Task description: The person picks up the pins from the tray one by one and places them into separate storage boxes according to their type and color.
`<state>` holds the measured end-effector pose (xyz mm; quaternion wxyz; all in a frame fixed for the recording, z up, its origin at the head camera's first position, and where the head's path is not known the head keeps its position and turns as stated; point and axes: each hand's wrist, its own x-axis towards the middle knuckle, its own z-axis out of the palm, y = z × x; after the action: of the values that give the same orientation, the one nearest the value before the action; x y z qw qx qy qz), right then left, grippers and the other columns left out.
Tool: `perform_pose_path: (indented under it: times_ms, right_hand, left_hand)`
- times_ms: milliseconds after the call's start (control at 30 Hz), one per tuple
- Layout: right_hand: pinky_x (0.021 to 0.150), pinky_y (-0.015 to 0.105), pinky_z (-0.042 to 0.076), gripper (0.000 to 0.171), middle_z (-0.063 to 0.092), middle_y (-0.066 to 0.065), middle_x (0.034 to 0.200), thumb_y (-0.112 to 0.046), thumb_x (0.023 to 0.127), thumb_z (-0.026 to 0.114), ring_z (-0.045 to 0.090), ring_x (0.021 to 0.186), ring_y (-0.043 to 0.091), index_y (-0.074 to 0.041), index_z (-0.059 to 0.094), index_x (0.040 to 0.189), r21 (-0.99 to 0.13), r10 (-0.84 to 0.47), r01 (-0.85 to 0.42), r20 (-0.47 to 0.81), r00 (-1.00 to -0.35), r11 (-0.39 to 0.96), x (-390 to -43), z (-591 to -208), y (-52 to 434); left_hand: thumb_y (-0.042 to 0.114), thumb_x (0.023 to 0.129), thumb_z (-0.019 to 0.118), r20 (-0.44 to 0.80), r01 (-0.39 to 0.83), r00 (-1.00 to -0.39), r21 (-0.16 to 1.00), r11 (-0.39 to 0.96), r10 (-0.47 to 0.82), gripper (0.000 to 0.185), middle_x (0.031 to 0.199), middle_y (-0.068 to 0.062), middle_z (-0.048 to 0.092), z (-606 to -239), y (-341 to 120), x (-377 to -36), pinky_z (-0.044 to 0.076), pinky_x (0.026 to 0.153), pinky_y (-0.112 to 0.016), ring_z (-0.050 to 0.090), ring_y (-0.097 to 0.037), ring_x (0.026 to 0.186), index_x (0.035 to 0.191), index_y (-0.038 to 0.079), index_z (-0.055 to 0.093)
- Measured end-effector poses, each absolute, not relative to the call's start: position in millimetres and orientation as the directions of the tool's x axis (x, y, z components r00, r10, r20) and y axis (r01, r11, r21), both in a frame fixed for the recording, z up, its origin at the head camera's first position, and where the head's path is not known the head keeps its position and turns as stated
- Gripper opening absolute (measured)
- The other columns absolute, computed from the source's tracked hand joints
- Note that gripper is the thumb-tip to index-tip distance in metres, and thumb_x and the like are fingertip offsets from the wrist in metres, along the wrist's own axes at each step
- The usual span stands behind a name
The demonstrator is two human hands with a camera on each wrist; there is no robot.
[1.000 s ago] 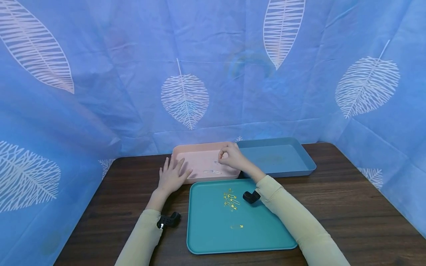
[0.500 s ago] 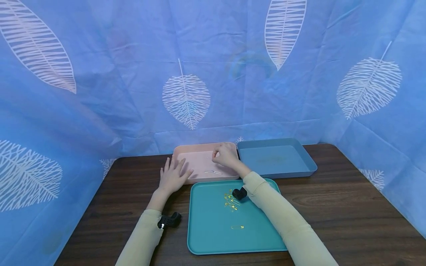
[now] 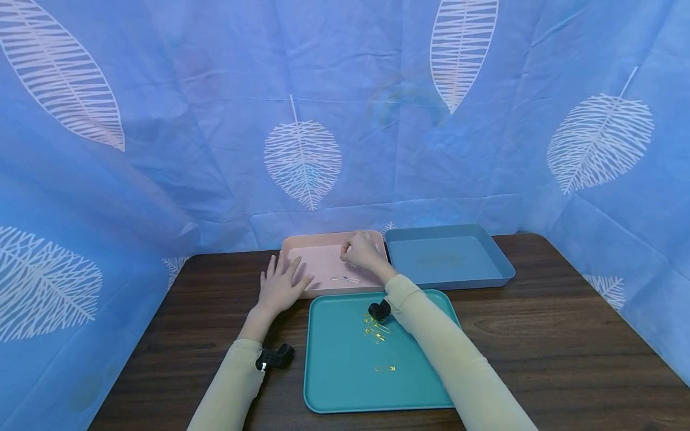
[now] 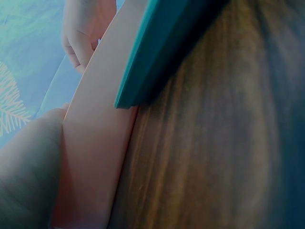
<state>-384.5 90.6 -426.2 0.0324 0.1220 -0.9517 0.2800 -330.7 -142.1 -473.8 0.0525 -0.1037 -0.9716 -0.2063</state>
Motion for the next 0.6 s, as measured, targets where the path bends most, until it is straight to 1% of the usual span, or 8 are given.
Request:
perform_pose_path:
  times_ms: [67,133,300,400,500,600]
  right_hand:
    - [0.106,0.054,0.037,0.01,0.061,0.012,0.117,-0.013,0.08,0.071,0.045,0.126,0.036,-0.013,0.069,0.071,-0.526,-0.197,-0.232,0.123,-0.973,0.819,-386,-427,90]
    - [0.107,0.053,0.037,0.009,0.06,0.012,0.119,-0.014,0.08,0.071,0.044,0.127,0.035,-0.013,0.07,0.071,-0.525,-0.188,-0.222,0.119,-0.975,0.821,-387,-429,90]
    - [0.116,0.049,0.025,0.007,0.064,0.012,0.113,-0.012,0.08,0.071,0.044,0.129,0.034,-0.011,0.07,0.073,-0.544,-0.208,-0.247,0.132,-0.969,0.802,-389,-431,94]
    - [0.118,0.05,0.021,0.008,0.067,0.01,0.108,-0.01,0.081,0.07,0.045,0.13,0.032,-0.011,0.069,0.073,-0.547,-0.23,-0.278,0.155,-0.961,0.79,-389,-431,97]
    - [0.117,0.05,0.024,0.009,0.07,0.007,0.102,-0.012,0.082,0.07,0.051,0.123,0.03,-0.014,0.069,0.073,-0.509,-0.25,-0.315,0.195,-0.949,0.801,-389,-430,102]
    - [0.113,0.05,0.028,0.01,0.07,0.007,0.1,-0.012,0.081,0.07,0.053,0.116,0.029,-0.014,0.068,0.072,-0.491,-0.264,-0.344,0.227,-0.937,0.8,-387,-428,107]
  left_hand:
    - [0.066,0.093,0.043,0.142,0.22,-0.974,0.388,0.895,0.178,0.075,0.164,-0.018,0.009,-474,-142,-331,0.012,0.111,-0.074,0.005,-0.043,0.151,0.153,0.023,0.033]
    - [0.066,0.093,0.044,0.145,0.222,-0.973,0.389,0.894,0.178,0.075,0.164,-0.018,0.01,-474,-142,-330,0.013,0.111,-0.074,0.005,-0.043,0.151,0.153,0.023,0.033]
    - [0.066,0.093,0.044,0.147,0.227,-0.972,0.399,0.888,0.183,0.075,0.164,-0.018,0.01,-474,-142,-330,0.013,0.11,-0.074,0.006,-0.043,0.151,0.153,0.022,0.033]
    - [0.066,0.093,0.045,0.152,0.229,-0.972,0.405,0.885,0.181,0.075,0.164,-0.018,0.01,-474,-142,-330,0.012,0.111,-0.074,0.006,-0.043,0.151,0.153,0.022,0.033]
    - [0.065,0.093,0.046,0.166,0.233,-0.97,0.403,0.885,0.18,0.075,0.163,-0.019,0.011,-474,-142,-330,0.013,0.11,-0.074,0.007,-0.044,0.15,0.153,0.022,0.034]
    - [0.064,0.093,0.046,0.171,0.236,-0.969,0.402,0.885,0.181,0.074,0.163,-0.019,0.011,-474,-142,-331,0.013,0.11,-0.074,0.007,-0.044,0.15,0.153,0.021,0.034]
